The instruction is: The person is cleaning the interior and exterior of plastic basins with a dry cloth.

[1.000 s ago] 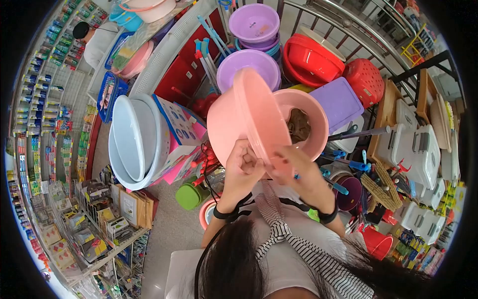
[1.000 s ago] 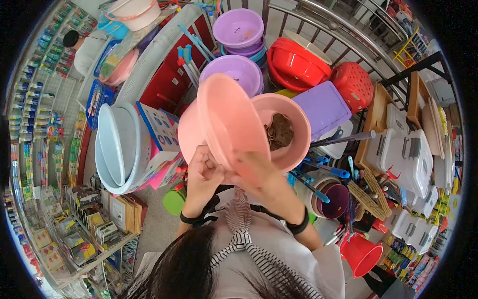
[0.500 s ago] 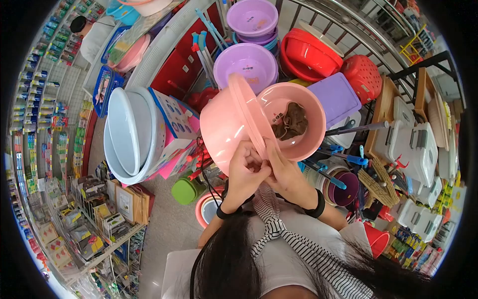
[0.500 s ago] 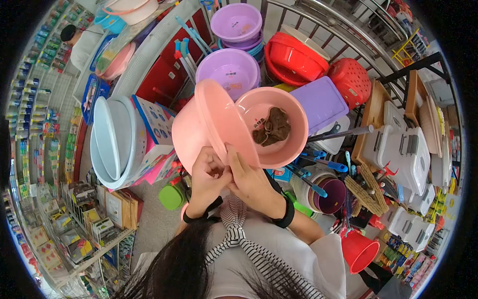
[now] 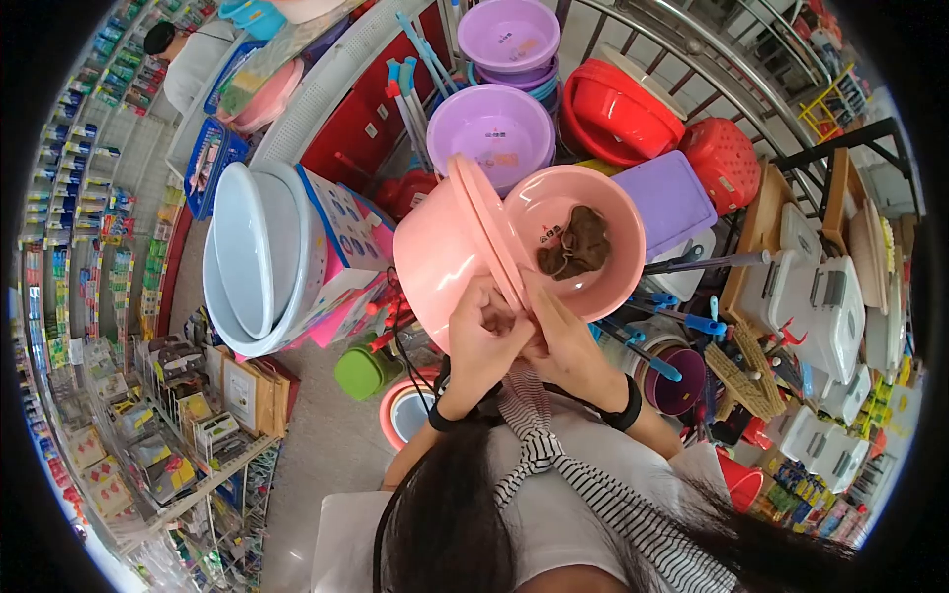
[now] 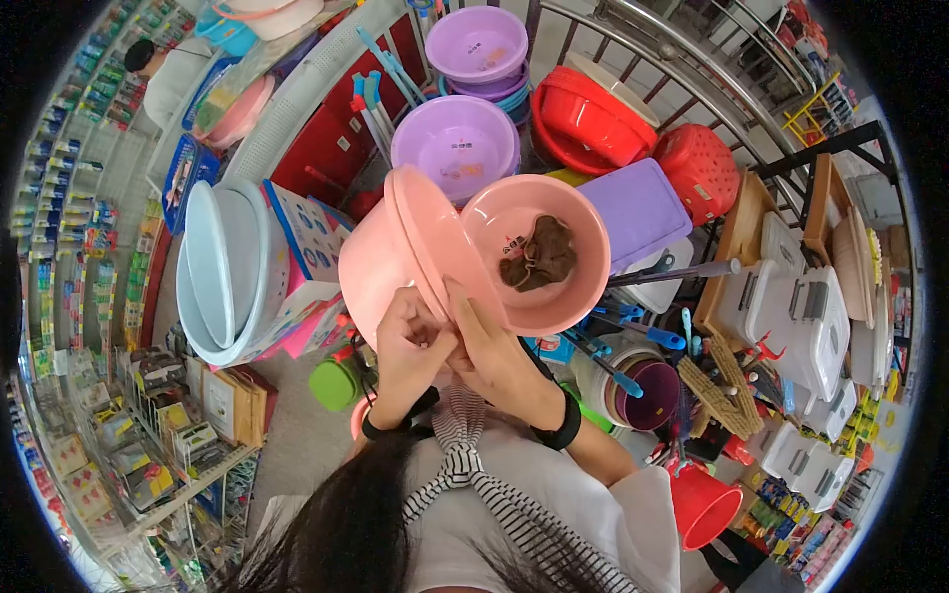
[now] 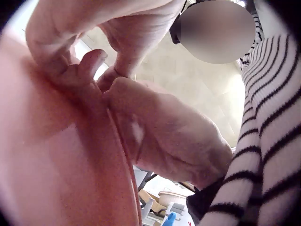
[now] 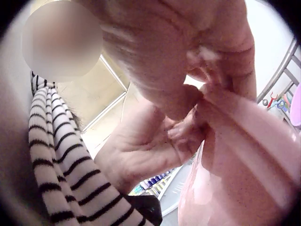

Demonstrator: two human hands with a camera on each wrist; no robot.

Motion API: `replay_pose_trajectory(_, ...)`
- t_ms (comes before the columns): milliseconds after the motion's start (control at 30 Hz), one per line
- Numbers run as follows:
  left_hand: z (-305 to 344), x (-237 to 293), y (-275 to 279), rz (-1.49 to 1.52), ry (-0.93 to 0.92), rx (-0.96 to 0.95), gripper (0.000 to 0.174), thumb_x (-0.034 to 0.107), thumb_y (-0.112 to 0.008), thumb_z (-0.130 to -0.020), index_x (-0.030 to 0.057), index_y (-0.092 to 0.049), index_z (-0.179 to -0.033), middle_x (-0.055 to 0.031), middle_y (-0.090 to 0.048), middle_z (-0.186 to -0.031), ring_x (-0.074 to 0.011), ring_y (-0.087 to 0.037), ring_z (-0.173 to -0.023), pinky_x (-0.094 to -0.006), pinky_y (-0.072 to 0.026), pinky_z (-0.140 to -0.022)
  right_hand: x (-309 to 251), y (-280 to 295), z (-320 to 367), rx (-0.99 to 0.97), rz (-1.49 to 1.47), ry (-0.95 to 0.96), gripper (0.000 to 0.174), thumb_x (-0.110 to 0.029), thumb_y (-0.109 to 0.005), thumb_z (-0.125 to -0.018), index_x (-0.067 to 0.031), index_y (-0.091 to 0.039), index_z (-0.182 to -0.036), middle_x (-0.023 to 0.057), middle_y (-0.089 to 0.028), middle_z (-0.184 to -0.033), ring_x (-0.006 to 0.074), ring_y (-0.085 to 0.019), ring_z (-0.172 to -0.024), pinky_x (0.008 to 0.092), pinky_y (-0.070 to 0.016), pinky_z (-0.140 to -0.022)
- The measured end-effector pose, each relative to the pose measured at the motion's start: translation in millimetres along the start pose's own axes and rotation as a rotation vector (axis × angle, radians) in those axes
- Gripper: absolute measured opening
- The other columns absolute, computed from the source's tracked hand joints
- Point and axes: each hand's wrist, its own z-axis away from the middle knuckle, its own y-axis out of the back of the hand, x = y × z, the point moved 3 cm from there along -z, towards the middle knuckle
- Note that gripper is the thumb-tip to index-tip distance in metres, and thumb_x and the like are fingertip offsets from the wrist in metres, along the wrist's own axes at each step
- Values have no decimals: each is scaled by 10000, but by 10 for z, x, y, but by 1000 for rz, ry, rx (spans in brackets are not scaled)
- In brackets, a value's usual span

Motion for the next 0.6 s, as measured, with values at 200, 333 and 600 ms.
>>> replay_pose_trajectory(200,-5,0,1,3,12,-98,365,-104,-542,-806,2,-482,-1150,10,-521,-792,-36,-541,-678,-178,-440,-593,136,121,-16,-170,-531,-292,707,42,-563,-817,-21,-248,-1446,149,-549,-1039,216,-611,-864,305,-512,-717)
replay_pose_trajectory(333,-17,52,-21,83,-14,-138,401,-75,-565,-840,-20,-461,-1224,-7,-536,-800,-69,-578,-706,-207,-476,-641,86,200,8,-291,-463,-240,633,-2,-535,-858,-17,-278,-1436,101,-538,-1020,127,-558,-856,274,-501,-720)
replay_pose_trajectory(600,-15,2,-149,124,83,-221,394,-40,-596,-865,-23,-450,-1232,-9,-538,-820,-85,-603,-778,-214,-490,-673,60,281,107,-221,-394,-286,601,-10,-517,-838,-3,-314,-1404,118,-539,-895,132,-523,-722,251,-458,-617)
